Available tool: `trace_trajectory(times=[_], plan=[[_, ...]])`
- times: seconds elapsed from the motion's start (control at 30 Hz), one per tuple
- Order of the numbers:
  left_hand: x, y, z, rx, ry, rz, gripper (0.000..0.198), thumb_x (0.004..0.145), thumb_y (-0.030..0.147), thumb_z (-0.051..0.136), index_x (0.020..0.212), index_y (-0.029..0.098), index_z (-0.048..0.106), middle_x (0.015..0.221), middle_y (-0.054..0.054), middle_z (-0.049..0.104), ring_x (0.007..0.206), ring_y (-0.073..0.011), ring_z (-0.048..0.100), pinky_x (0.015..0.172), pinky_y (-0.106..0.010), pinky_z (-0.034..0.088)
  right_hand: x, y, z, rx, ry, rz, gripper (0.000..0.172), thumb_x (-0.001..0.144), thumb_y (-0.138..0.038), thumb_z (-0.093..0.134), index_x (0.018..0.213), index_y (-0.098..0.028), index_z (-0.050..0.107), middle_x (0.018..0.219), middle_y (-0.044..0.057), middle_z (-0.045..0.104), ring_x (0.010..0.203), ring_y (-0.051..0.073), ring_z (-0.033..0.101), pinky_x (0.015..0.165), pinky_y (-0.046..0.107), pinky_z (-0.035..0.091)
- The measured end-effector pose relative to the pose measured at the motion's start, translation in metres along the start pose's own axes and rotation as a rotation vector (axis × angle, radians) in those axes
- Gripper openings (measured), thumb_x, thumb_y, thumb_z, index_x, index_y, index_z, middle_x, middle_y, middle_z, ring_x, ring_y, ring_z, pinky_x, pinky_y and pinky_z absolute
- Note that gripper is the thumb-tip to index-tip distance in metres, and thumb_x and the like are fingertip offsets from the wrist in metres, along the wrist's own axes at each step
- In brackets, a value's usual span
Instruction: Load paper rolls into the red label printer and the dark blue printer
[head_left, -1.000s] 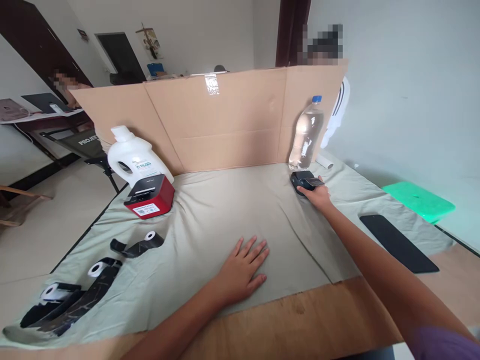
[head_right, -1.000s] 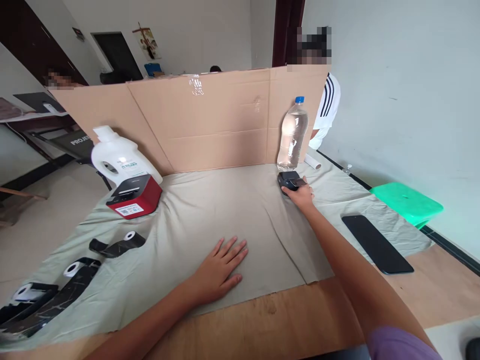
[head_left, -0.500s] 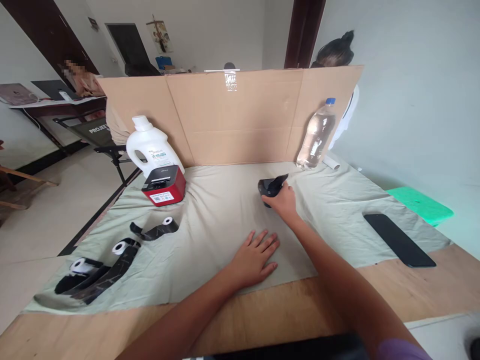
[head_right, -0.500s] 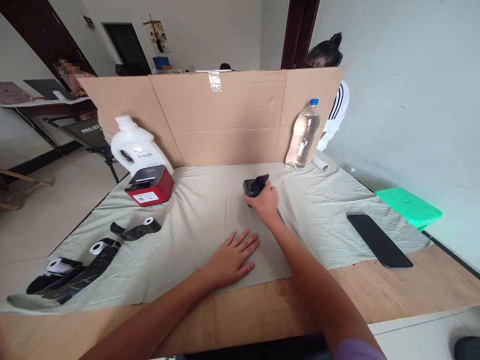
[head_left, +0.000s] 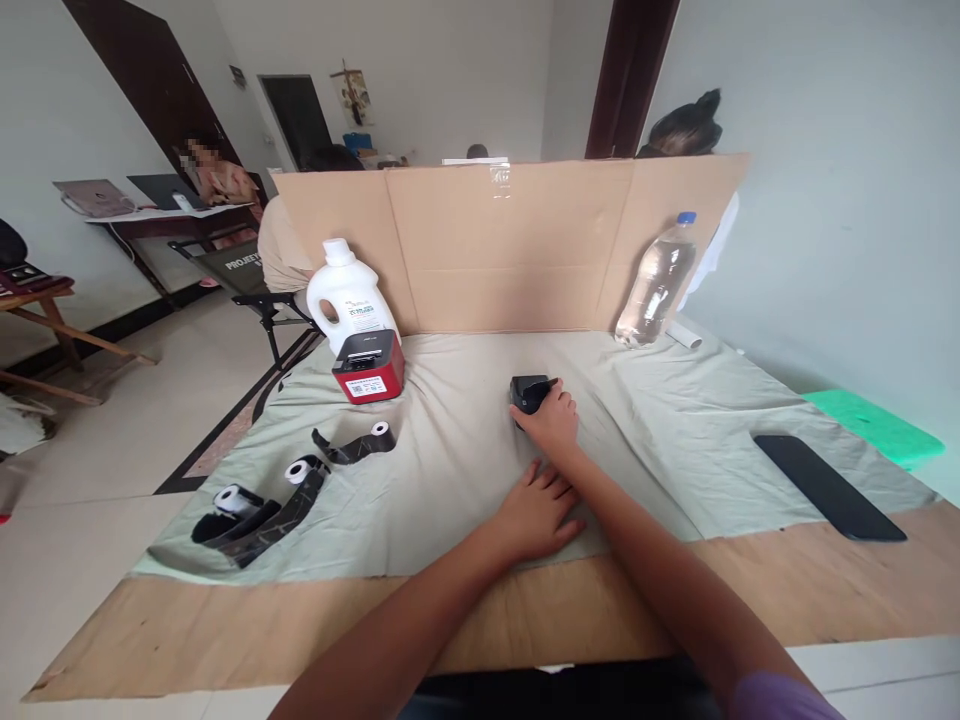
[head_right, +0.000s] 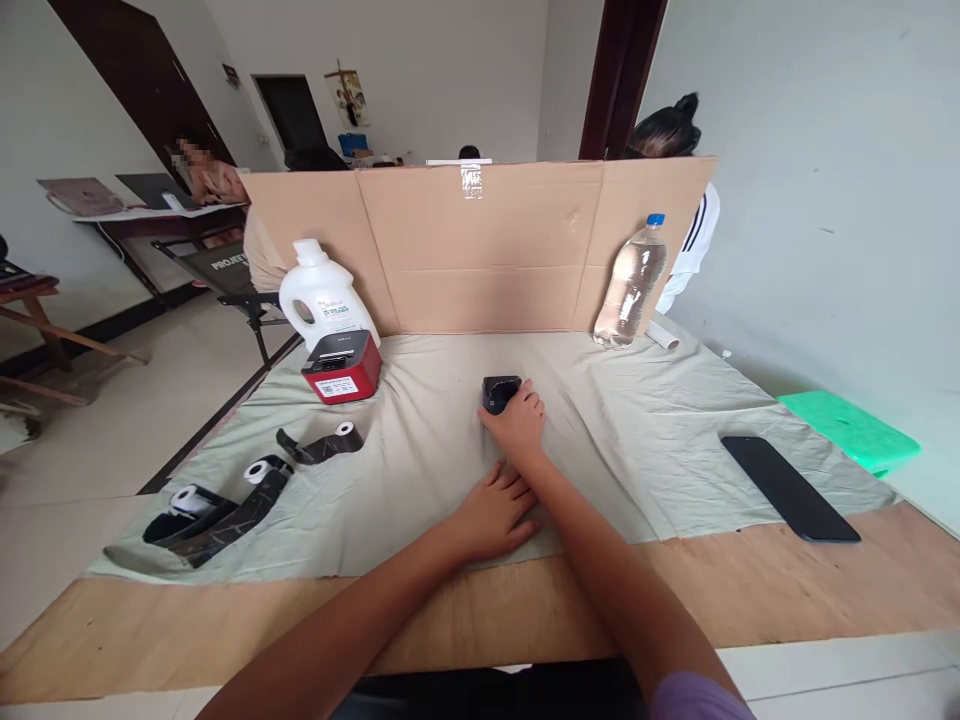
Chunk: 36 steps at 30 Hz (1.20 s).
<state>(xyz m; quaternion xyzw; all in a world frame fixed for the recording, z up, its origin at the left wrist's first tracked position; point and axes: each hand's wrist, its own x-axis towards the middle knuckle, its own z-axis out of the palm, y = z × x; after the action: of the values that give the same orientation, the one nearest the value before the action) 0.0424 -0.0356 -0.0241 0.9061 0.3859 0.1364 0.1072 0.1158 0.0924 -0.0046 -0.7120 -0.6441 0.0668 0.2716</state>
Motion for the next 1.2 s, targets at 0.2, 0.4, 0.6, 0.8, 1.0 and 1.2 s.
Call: trace_trajectory(times=[0.2, 0.4, 0.6, 0.8, 1.0, 1.2], plan=[[-0.002, -0.006, -0.012, -0.144, 0.278, -0.060, 0.032, 0.097, 0.034, 0.051, 0.121, 0.023, 0.068, 0.123, -0.006, 0.073, 0.116, -0.0226, 0.065, 0.105, -0.040, 0.049, -0.004, 0.034, -0.003, -0.068, -0.082, -0.263, 0.112, 0.073, -0.067, 0.073, 0.154, -0.004, 0.028, 0.126, 0.025, 0.060, 0.120, 0.039, 0.051, 0.096, 0.043, 0.041], [0.030, -0.093, -0.065, -0.382, 0.646, -0.678, 0.026, 0.090, 0.022, 0.056, 0.110, 0.018, 0.072, 0.089, -0.003, 0.073, 0.076, -0.0153, 0.066, 0.076, -0.027, 0.053, -0.011, 0.048, 0.003, -0.016, -0.033, -0.389, 0.102, 0.079, -0.056, 0.070, 0.156, -0.007, 0.024, 0.129, 0.023, 0.061, 0.113, 0.039, 0.053, 0.091, 0.046, 0.044], [0.061, -0.130, -0.044, -0.242, 0.465, -0.698, 0.050, 0.089, 0.012, 0.050, 0.136, 0.020, 0.065, 0.102, -0.008, 0.066, 0.089, -0.0188, 0.065, 0.086, -0.030, 0.051, -0.009, 0.050, 0.002, 0.066, -0.065, -0.391, 0.101, 0.080, -0.052, 0.069, 0.157, -0.006, 0.023, 0.130, 0.022, 0.060, 0.113, 0.038, 0.052, 0.095, 0.049, 0.044], [0.051, -0.109, -0.017, -0.234, 0.477, -0.669, 0.053, 0.092, 0.012, 0.043, 0.143, 0.020, 0.059, 0.107, -0.008, 0.061, 0.097, -0.0198, 0.062, 0.090, -0.030, 0.051, -0.008, 0.053, 0.005, 0.109, -0.070, -0.396, 0.100, 0.079, -0.051, 0.069, 0.156, -0.006, 0.025, 0.130, 0.022, 0.060, 0.113, 0.038, 0.052, 0.097, 0.049, 0.044], [0.052, -0.116, -0.025, -0.187, 0.439, -0.684, 0.049, 0.091, 0.010, 0.045, 0.134, 0.020, 0.067, 0.093, -0.005, 0.062, 0.084, -0.0189, 0.061, 0.081, -0.028, 0.048, -0.009, 0.052, 0.005, 0.166, -0.057, -0.384, 0.112, 0.071, -0.057, 0.074, 0.156, -0.006, 0.022, 0.138, 0.024, 0.056, 0.117, 0.040, 0.051, 0.098, 0.051, 0.043], [0.049, -0.128, -0.035, -0.134, 0.376, -0.559, 0.036, 0.093, 0.013, 0.044, 0.099, 0.021, 0.078, 0.087, -0.004, 0.062, 0.077, -0.0162, 0.059, 0.073, -0.026, 0.044, -0.008, 0.051, 0.004, 0.226, -0.095, -0.355, 0.119, 0.064, -0.061, 0.076, 0.156, -0.008, 0.022, 0.139, 0.022, 0.056, 0.118, 0.040, 0.051, 0.099, 0.051, 0.043]])
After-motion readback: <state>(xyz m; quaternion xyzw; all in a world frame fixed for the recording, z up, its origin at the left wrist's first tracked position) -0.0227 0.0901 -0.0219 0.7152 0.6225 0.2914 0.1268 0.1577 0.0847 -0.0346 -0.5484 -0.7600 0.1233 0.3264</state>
